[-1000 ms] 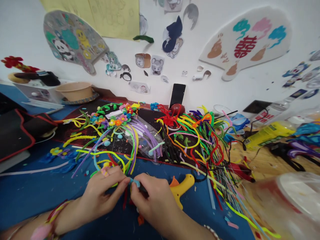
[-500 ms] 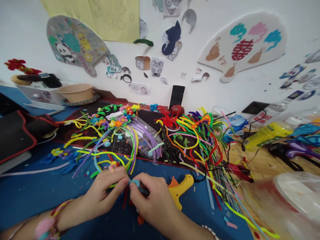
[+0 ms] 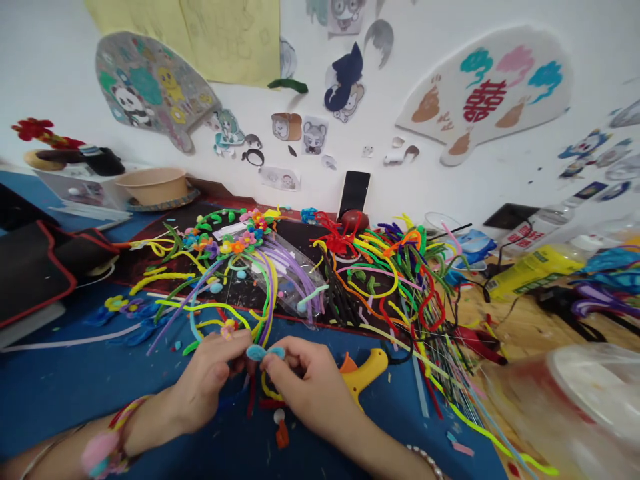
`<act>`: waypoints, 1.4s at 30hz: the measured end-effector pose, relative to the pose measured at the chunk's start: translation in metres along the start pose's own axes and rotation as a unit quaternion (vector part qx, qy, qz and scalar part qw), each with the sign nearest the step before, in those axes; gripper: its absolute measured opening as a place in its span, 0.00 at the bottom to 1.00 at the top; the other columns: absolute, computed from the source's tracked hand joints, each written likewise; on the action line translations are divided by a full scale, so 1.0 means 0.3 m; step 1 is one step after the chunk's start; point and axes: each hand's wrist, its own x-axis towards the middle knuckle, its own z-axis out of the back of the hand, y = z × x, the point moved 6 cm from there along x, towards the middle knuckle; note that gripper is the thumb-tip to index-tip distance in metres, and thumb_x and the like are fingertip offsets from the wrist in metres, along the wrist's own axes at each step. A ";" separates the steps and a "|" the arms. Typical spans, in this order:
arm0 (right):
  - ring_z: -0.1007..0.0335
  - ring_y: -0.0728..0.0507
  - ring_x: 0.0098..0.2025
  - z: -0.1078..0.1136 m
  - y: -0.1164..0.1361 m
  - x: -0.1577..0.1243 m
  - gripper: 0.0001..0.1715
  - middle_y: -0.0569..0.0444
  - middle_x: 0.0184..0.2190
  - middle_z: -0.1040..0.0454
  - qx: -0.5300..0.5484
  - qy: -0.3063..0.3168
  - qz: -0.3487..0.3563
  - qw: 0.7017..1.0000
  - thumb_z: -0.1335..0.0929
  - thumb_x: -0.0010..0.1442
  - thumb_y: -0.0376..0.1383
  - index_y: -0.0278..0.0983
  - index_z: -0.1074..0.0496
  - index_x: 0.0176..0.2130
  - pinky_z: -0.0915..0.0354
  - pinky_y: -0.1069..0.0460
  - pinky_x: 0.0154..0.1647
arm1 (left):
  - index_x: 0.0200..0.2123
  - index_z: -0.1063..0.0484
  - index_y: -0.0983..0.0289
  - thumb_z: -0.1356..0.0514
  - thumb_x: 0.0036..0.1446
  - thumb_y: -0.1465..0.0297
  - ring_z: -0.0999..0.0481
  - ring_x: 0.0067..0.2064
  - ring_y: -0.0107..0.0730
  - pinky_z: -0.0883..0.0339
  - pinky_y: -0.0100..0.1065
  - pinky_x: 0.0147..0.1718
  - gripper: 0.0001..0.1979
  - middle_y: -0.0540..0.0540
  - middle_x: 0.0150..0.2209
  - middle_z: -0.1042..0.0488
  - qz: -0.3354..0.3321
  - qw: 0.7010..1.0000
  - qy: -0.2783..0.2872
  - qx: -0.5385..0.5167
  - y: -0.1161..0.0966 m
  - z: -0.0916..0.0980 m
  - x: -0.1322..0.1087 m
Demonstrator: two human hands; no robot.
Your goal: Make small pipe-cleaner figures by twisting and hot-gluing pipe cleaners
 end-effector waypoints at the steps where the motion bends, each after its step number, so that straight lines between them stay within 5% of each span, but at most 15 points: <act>1: 0.51 0.54 0.19 0.001 -0.003 0.001 0.17 0.63 0.16 0.45 0.007 0.001 0.001 1.000 0.38 0.60 0.45 0.34 0.32 0.29 0.52 0.58 0.18 | 0.21 0.40 0.63 0.62 0.65 0.59 0.41 0.22 0.27 0.48 0.32 0.23 0.25 0.49 0.19 0.41 0.003 1.000 -0.013 0.013 -0.002 0.004 0.001; 4: 0.51 0.54 0.19 0.008 -0.010 0.005 0.17 0.63 0.16 0.45 0.011 -0.010 0.008 1.000 0.37 0.61 0.45 0.34 0.34 0.29 0.52 0.58 0.18 | 0.17 0.46 0.63 0.52 0.63 0.70 0.46 0.20 0.24 0.51 0.31 0.23 0.20 0.45 0.17 0.47 0.017 0.996 -0.077 0.046 -0.013 0.032 0.004; 8: 0.51 0.54 0.19 0.016 -0.007 0.005 0.16 0.63 0.17 0.44 -0.011 -0.032 0.027 0.999 0.38 0.61 0.43 0.34 0.33 0.29 0.51 0.57 0.18 | 0.16 0.47 0.63 0.52 0.62 0.75 0.47 0.20 0.23 0.51 0.31 0.23 0.20 0.45 0.17 0.48 0.019 0.990 -0.141 0.018 -0.028 0.072 0.007; 11: 0.48 0.53 0.19 0.029 0.018 -0.007 0.15 0.62 0.17 0.42 -0.094 -0.076 0.072 0.990 0.37 0.61 0.41 0.34 0.30 0.29 0.49 0.57 0.19 | 0.21 0.35 0.64 0.51 0.62 0.74 0.39 0.23 0.25 0.45 0.30 0.25 0.16 0.47 0.19 0.41 0.020 0.988 -0.152 -0.022 -0.025 0.083 0.006; 13: 0.44 0.52 0.19 0.038 0.044 -0.023 0.13 0.60 0.18 0.36 -0.157 -0.117 0.127 0.972 0.37 0.61 0.38 0.35 0.29 0.30 0.46 0.57 0.20 | 0.34 0.27 0.63 0.51 0.63 0.73 0.33 0.28 0.28 0.41 0.31 0.30 0.13 0.48 0.21 0.36 0.024 0.987 -0.151 -0.048 -0.016 0.081 0.002; 17: 0.34 0.52 0.21 0.031 0.089 -0.068 0.08 0.57 0.24 0.26 -0.252 -0.170 0.276 0.912 0.37 0.61 0.33 0.36 0.28 0.35 0.41 0.57 0.24 | 0.54 0.34 0.60 0.57 0.66 0.69 0.31 0.27 0.27 0.38 0.35 0.34 0.19 0.52 0.34 0.29 0.044 0.980 -0.123 -0.150 0.009 0.061 -0.011; 20: 0.32 0.50 0.21 0.017 0.103 -0.103 0.07 0.57 0.22 0.26 -0.329 -0.196 0.368 0.847 0.37 0.62 0.31 0.36 0.29 0.36 0.40 0.55 0.25 | 0.54 0.34 0.61 0.59 0.66 0.63 0.30 0.29 0.29 0.36 0.36 0.33 0.21 0.55 0.36 0.29 -0.008 0.980 -0.088 -0.179 -0.016 0.058 -0.018; 25: 0.36 0.49 0.18 -0.006 0.151 -0.165 0.09 0.55 0.18 0.28 -0.427 -0.163 0.503 0.734 0.38 0.63 0.29 0.28 0.30 0.42 0.43 0.53 0.19 | 0.49 0.32 0.66 0.48 0.62 0.65 0.28 0.34 0.33 0.33 0.34 0.33 0.16 0.59 0.36 0.28 -0.133 0.986 -0.073 -0.062 -0.092 0.075 -0.025; 35: 0.29 0.49 0.22 -0.011 0.219 -0.216 0.15 0.51 0.23 0.23 -0.524 -0.126 0.530 0.654 0.41 0.65 0.26 0.26 0.27 0.40 0.35 0.52 0.24 | 0.39 0.28 0.66 0.42 0.56 0.72 0.26 0.30 0.29 0.30 0.29 0.29 0.07 0.55 0.29 0.27 -0.180 0.978 -0.105 -0.003 -0.148 0.095 -0.011; 42: 0.30 0.49 0.23 -0.012 0.200 -0.200 0.15 0.51 0.24 0.22 -0.535 -0.114 0.516 0.659 0.41 0.65 0.26 0.24 0.27 0.42 0.38 0.52 0.22 | 0.35 0.27 0.66 0.42 0.55 0.79 0.28 0.28 0.24 0.32 0.24 0.28 0.06 0.52 0.27 0.30 -0.186 0.978 -0.086 0.030 -0.155 0.092 -0.008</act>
